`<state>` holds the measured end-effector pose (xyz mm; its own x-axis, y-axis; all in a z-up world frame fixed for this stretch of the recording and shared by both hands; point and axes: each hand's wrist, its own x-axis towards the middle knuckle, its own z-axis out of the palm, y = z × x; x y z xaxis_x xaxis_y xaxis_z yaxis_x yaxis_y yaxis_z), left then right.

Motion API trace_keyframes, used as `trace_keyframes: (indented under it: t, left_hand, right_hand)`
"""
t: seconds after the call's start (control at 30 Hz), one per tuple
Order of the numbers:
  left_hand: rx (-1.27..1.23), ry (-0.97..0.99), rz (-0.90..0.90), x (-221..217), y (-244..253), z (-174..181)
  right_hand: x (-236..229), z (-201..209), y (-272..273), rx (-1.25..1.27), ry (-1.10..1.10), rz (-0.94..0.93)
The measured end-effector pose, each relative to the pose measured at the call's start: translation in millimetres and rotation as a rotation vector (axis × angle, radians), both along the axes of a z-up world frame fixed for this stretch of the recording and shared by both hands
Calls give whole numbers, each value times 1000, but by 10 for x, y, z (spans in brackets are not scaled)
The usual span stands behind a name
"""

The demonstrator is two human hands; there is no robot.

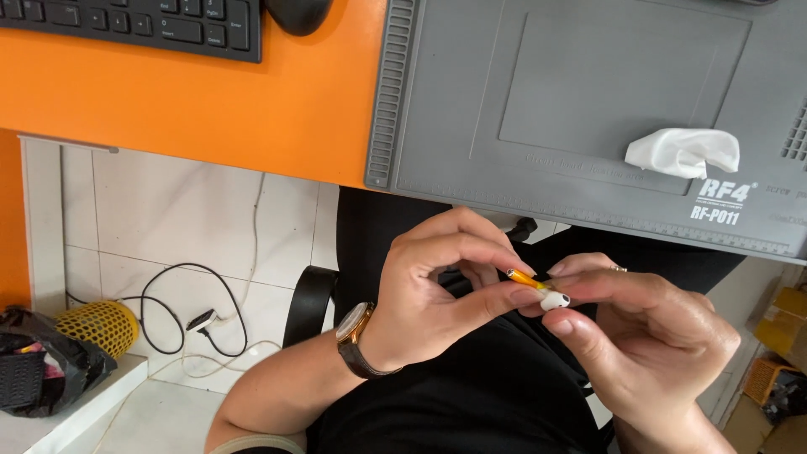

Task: The person cleans a white earbud with a tissue, then wraps a strip of copper tape around its stem. They use scissors to cut the tape and later apply heat to the taped area using a heat gun.

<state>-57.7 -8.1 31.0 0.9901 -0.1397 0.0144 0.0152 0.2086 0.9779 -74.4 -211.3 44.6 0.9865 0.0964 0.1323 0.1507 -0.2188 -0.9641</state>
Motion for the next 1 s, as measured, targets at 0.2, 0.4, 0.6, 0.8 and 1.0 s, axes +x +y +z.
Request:
trace_keyframes:
  t: [0.2, 0.4, 0.6, 0.8, 1.0]
  left_hand:
    - [5, 9, 6, -15, -34, 69]
    - [102, -91, 37, -21, -53, 68]
    - [110, -102, 57, -14, -50, 83]
    - [108, -63, 57, -6, -47, 113]
    - [105, -4, 40, -1, -45, 129]
  right_hand:
    - [-4, -41, -17, -76, -133, 33]
    - [90, -112, -36, -211, -457, 118]
    - [120, 34, -39, -463, -626, 202]
    - [79, 226, -73, -645, -602, 299]
    - [116, 132, -87, -672, -752, 294]
